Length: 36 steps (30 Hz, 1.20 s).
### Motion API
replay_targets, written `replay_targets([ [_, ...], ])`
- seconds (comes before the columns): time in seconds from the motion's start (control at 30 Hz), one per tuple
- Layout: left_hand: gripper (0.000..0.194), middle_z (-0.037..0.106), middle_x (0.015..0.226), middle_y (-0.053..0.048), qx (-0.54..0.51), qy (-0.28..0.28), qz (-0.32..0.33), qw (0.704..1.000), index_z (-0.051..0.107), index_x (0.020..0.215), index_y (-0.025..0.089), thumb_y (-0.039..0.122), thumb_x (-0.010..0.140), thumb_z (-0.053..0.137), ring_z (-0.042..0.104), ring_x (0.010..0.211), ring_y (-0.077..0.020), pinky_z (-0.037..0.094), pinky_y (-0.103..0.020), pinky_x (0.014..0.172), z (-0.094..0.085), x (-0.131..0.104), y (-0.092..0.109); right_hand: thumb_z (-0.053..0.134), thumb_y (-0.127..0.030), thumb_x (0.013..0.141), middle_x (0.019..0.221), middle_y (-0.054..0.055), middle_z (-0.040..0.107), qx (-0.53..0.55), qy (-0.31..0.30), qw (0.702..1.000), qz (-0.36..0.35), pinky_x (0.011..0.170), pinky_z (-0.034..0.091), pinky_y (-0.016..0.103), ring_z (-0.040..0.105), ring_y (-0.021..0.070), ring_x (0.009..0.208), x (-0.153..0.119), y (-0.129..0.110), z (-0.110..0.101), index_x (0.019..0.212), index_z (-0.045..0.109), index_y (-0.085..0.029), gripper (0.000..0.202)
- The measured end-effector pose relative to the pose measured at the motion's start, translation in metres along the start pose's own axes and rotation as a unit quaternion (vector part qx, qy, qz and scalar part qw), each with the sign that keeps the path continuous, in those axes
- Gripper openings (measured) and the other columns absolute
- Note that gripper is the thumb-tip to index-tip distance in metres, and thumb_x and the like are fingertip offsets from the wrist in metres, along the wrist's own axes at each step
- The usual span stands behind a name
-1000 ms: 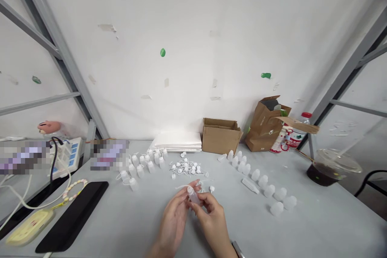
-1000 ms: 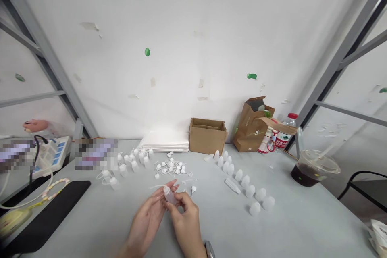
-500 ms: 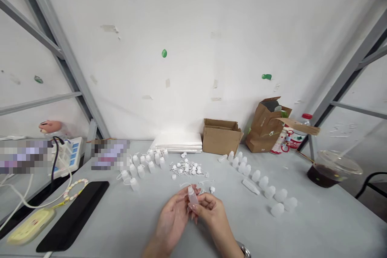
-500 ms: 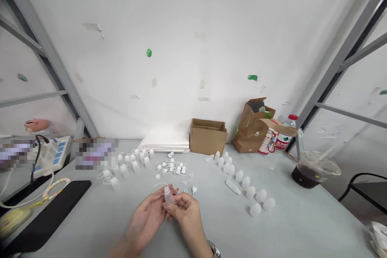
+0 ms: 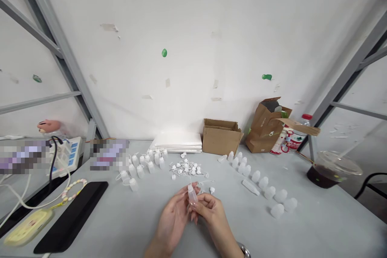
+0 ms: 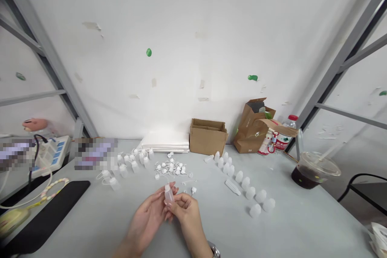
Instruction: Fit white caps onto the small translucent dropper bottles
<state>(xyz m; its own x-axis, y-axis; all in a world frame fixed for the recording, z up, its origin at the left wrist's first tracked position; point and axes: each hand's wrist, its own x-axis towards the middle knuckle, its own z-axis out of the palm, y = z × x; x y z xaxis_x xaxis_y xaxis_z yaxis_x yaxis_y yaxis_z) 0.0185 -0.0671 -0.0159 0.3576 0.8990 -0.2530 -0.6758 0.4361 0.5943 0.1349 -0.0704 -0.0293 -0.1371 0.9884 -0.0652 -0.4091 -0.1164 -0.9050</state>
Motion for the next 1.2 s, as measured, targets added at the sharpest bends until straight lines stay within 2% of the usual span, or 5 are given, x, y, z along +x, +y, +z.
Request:
replay_targets([
  [0.33,0.029,0.069,0.097,-0.010,0.244,0.064,0.134,0.958,0.071,0.085,0.018,0.038,0.063,0.070,0.059,0.096,-0.0273,0.042,-0.035,0.086,0.007,-0.003,0.006,0.071,-0.035,0.065,0.078,0.006,0.067,-0.165,0.081,0.974,-0.132,0.067,0.048,0.028,0.059,0.0182,0.072,-0.004,0.015,-0.001,0.078,0.065,-0.017,0.023],
  [0.57,0.039,0.067,0.105,-0.014,0.272,0.002,0.099,0.957,0.067,0.099,0.019,0.042,0.068,0.064,0.058,0.097,-0.0305,0.048,-0.031,0.064,0.006,-0.006,0.019,0.058,-0.043,0.077,0.065,0.002,0.063,-0.121,-0.084,0.986,-0.076,0.059,0.047,0.027,0.057,0.0157,0.061,-0.009,-0.001,0.005,0.083,0.068,-0.017,0.029],
  [0.67,0.039,0.064,0.111,-0.016,0.263,0.010,0.095,0.960,0.067,0.099,0.017,0.042,0.068,0.064,0.060,0.092,-0.0303,0.048,-0.031,0.058,0.007,-0.007,0.020,0.056,-0.043,0.079,0.071,0.003,0.065,-0.123,-0.089,0.985,-0.080,0.059,0.047,0.026,0.058,0.0154,0.062,-0.010,-0.003,0.006,0.088,0.068,-0.017,0.029],
  [0.97,0.029,0.065,0.108,-0.015,0.205,0.041,0.079,0.975,0.070,0.087,0.013,0.037,0.072,0.063,0.051,0.111,-0.0294,0.036,-0.039,0.096,0.005,-0.004,0.015,0.053,-0.025,0.082,0.078,0.005,0.066,-0.370,0.016,0.896,-0.245,0.066,0.048,0.027,0.058,0.0167,0.068,-0.014,0.010,0.001,0.101,0.064,-0.021,0.022],
  [1.2,0.026,0.061,0.117,-0.014,0.163,0.018,0.048,0.985,0.070,0.088,0.014,0.032,0.069,0.066,0.042,0.121,-0.0289,0.030,-0.040,0.102,0.008,-0.007,0.016,0.052,-0.023,0.083,0.086,0.006,0.068,-0.372,0.004,0.895,-0.244,0.070,0.048,0.025,0.061,0.0169,0.075,-0.013,0.011,0.000,0.104,0.063,-0.021,0.023],
])
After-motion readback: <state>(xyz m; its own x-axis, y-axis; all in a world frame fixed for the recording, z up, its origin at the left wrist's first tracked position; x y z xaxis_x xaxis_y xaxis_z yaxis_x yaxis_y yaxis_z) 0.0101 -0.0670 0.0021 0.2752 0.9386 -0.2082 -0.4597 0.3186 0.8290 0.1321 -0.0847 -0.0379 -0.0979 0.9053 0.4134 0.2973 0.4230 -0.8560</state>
